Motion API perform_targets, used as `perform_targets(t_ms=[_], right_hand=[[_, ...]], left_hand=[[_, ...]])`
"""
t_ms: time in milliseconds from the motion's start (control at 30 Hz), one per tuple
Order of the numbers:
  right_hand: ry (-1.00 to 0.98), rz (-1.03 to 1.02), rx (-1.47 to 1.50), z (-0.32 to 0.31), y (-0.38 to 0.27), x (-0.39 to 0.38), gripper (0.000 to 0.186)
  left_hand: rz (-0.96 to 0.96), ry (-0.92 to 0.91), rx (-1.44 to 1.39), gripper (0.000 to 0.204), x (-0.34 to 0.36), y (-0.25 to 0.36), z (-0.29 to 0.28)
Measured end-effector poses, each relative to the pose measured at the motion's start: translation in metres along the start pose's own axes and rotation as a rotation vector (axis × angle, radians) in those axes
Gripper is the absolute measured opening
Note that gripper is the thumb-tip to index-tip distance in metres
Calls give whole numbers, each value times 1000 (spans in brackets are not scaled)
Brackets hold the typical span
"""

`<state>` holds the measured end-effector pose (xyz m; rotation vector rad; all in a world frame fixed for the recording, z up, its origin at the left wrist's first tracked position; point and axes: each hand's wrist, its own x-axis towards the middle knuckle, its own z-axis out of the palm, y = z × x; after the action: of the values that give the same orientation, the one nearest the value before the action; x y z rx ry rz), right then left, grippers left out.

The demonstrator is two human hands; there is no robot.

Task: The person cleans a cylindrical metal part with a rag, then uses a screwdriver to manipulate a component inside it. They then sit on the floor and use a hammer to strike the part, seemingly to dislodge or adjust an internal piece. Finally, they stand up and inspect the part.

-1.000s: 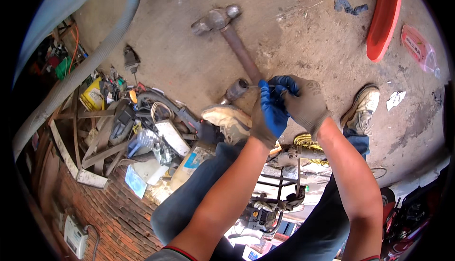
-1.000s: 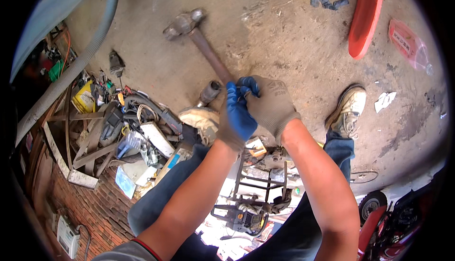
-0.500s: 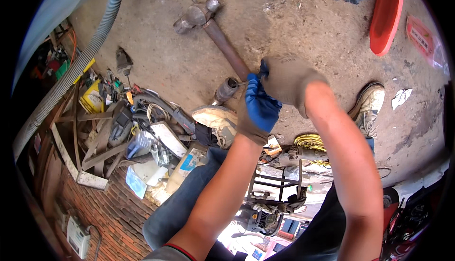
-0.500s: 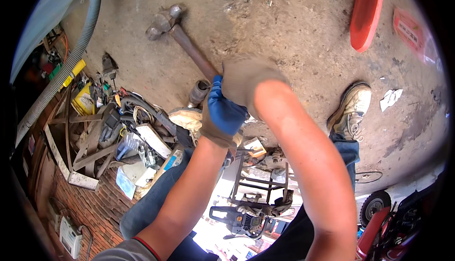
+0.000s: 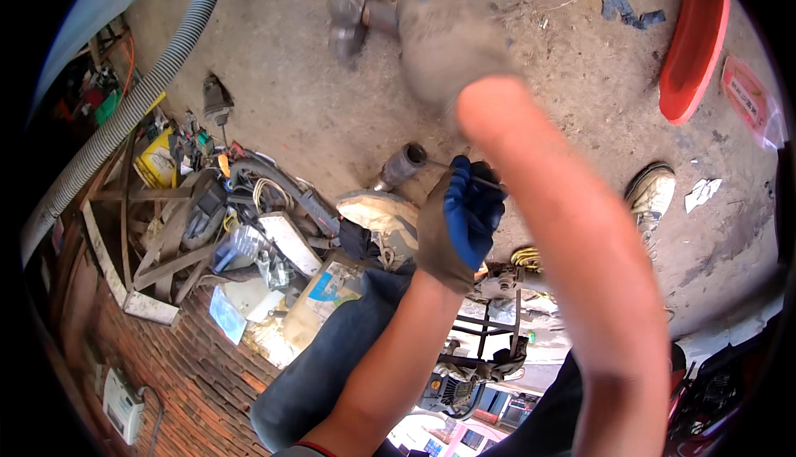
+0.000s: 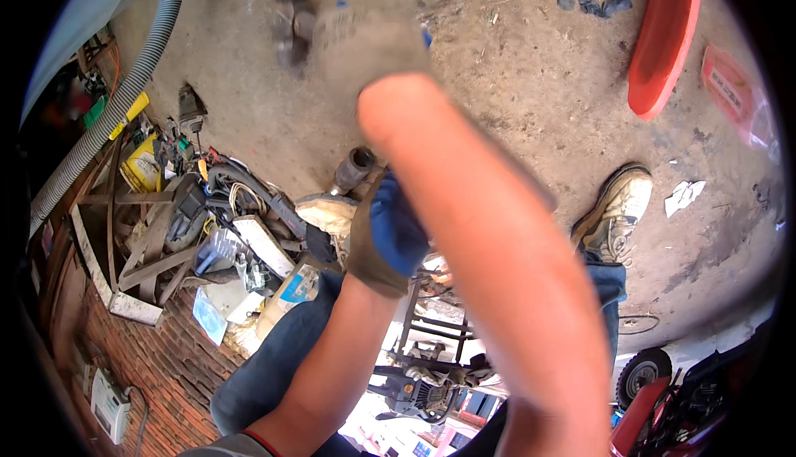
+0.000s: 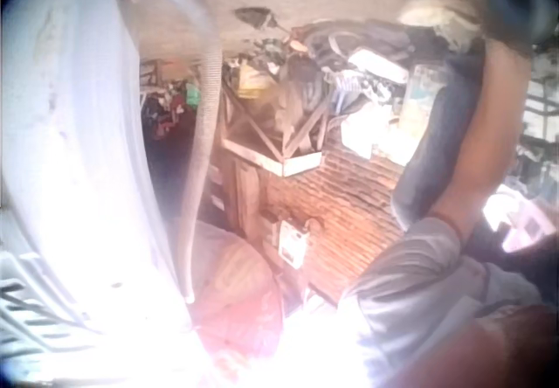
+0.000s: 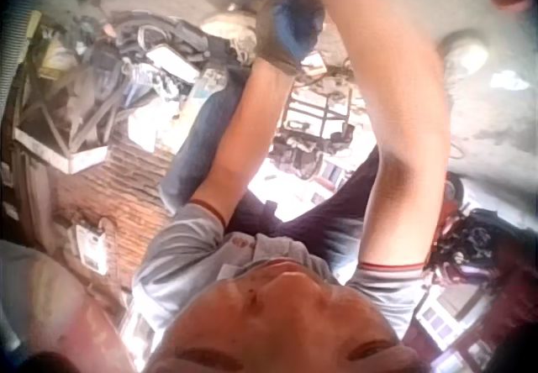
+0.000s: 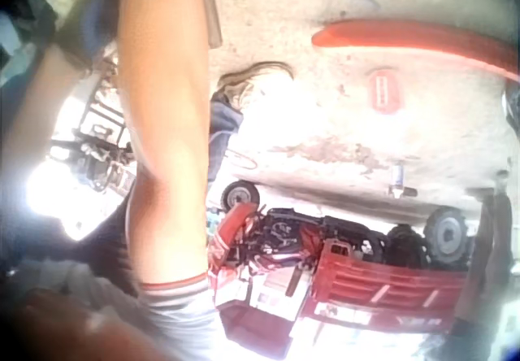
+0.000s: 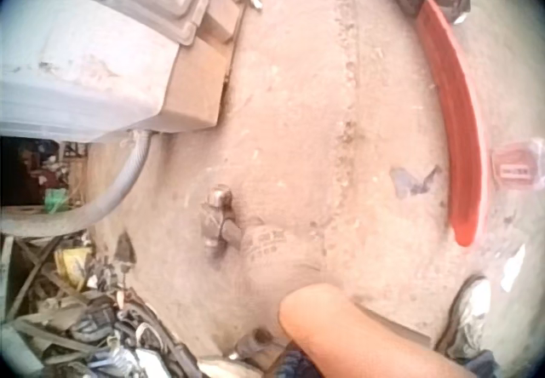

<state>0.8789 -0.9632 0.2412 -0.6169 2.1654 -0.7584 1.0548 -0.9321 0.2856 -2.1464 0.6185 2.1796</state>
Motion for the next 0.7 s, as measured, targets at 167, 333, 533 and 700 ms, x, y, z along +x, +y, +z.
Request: perform_targets(t_ms=[167,333,533,700], right_hand=[[90,-59,141,-76,59,-23,25],[-39,500,790,-105,107,-103,35],[-76,448,714,-97,183,-167,29],[-125,225,420,-96,164,-151,22]], left_hand=[[-75,19,24,27,11,4,-9],[41,-74,-216,22,23,-1,-14],[105,4,-222,19,38,-9,-1],[112,45,-131,14,38,-7,-4]])
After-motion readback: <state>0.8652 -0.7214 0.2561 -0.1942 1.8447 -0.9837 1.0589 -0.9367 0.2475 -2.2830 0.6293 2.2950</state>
